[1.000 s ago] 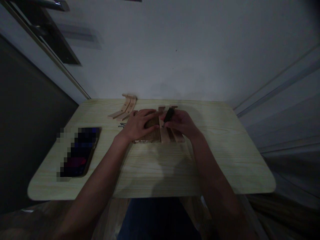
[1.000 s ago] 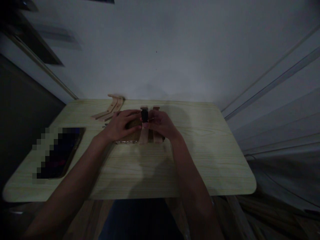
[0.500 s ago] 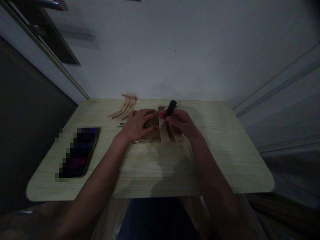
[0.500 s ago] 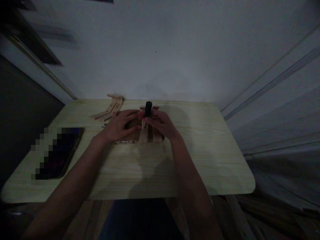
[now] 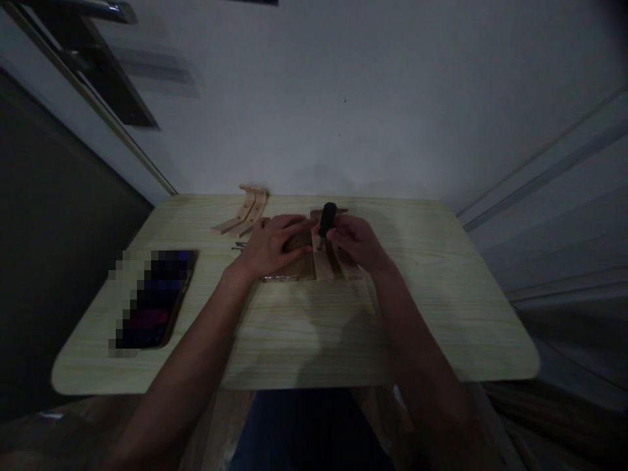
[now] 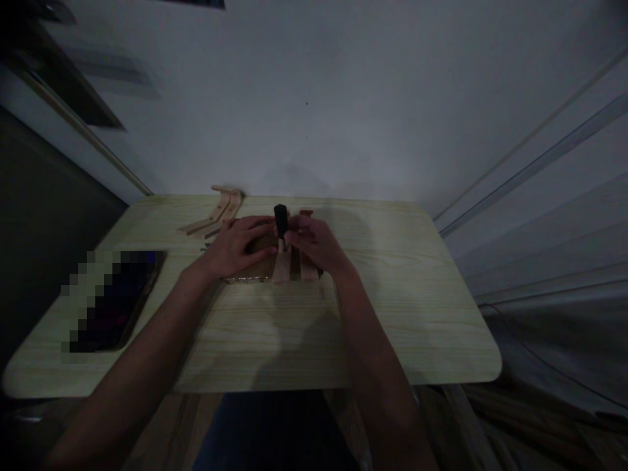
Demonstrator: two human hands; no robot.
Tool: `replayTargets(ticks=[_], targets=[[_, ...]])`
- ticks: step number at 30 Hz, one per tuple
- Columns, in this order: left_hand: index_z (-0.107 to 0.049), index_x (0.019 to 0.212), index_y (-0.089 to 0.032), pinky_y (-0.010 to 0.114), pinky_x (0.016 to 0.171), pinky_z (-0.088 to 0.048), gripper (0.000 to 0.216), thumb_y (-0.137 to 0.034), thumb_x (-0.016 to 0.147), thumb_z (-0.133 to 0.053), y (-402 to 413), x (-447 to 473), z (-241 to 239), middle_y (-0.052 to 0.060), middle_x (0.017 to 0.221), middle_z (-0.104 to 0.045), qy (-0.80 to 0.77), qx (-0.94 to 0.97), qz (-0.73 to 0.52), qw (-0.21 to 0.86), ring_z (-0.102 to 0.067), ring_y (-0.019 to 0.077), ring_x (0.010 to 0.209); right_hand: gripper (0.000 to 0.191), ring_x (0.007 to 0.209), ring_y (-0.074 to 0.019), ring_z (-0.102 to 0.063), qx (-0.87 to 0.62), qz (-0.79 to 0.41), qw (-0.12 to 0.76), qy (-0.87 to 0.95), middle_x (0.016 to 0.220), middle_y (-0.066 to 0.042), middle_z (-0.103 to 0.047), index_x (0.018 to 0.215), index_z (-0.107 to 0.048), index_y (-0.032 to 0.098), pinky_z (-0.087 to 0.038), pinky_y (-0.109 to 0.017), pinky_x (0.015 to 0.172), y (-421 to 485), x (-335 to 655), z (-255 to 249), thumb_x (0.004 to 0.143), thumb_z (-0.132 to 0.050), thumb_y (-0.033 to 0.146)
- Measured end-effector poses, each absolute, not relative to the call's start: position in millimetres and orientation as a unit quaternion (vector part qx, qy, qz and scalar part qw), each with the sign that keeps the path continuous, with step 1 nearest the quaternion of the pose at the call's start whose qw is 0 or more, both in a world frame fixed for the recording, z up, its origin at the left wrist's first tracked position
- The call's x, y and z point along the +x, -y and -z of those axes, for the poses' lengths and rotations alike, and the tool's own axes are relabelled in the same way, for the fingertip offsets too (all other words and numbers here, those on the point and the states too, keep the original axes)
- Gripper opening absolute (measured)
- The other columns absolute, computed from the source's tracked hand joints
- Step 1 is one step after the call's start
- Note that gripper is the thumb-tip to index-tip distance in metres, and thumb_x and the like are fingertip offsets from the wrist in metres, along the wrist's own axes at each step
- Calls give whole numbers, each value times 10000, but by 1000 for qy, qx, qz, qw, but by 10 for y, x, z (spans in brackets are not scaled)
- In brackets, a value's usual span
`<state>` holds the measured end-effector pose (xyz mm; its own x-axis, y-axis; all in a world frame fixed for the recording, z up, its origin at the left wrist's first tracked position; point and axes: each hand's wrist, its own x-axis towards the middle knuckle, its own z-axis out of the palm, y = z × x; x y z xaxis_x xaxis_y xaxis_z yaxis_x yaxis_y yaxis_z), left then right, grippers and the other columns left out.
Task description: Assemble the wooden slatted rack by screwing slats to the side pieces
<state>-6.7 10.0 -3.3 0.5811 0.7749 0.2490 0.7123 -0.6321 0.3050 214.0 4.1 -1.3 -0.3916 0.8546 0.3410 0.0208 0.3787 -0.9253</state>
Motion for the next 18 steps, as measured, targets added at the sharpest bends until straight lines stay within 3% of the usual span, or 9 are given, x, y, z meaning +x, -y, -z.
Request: replayTargets(ticks=[7,14,18], targets=[[-528,1402,-317,538,1024,-373,566,-612,921,-486,-104,-72,52,100,1430,-556,-418,886,-184,83,-523,334,1289,378,815,-138,-621,-340,-482,456,666,888,-13,-650,902,-645,217,-534,-278,752,-14,2117,37,746,-760,542],[-570,1364,-277,539,1024,-375,549,-594,923,-489,-109,-72,43,107,1442,-545,-421,885,-181,89,-514,339,1299,333,946,-168,-634,-310,-473,459,685,955,-29,-691,948,-694,228,-511,-326,893,-28,2081,25,825,-684,537],[-556,1375,-284,541,1027,-372,556,-602,926,-476,-105,-70,39,108,1441,-547,-422,884,-179,87,-514,333,1301,293,903,-157,-632,-310,-470,443,698,917,-20,-699,909,-720,225,-510,-310,853,-24,2099,2,838,-679,506]])
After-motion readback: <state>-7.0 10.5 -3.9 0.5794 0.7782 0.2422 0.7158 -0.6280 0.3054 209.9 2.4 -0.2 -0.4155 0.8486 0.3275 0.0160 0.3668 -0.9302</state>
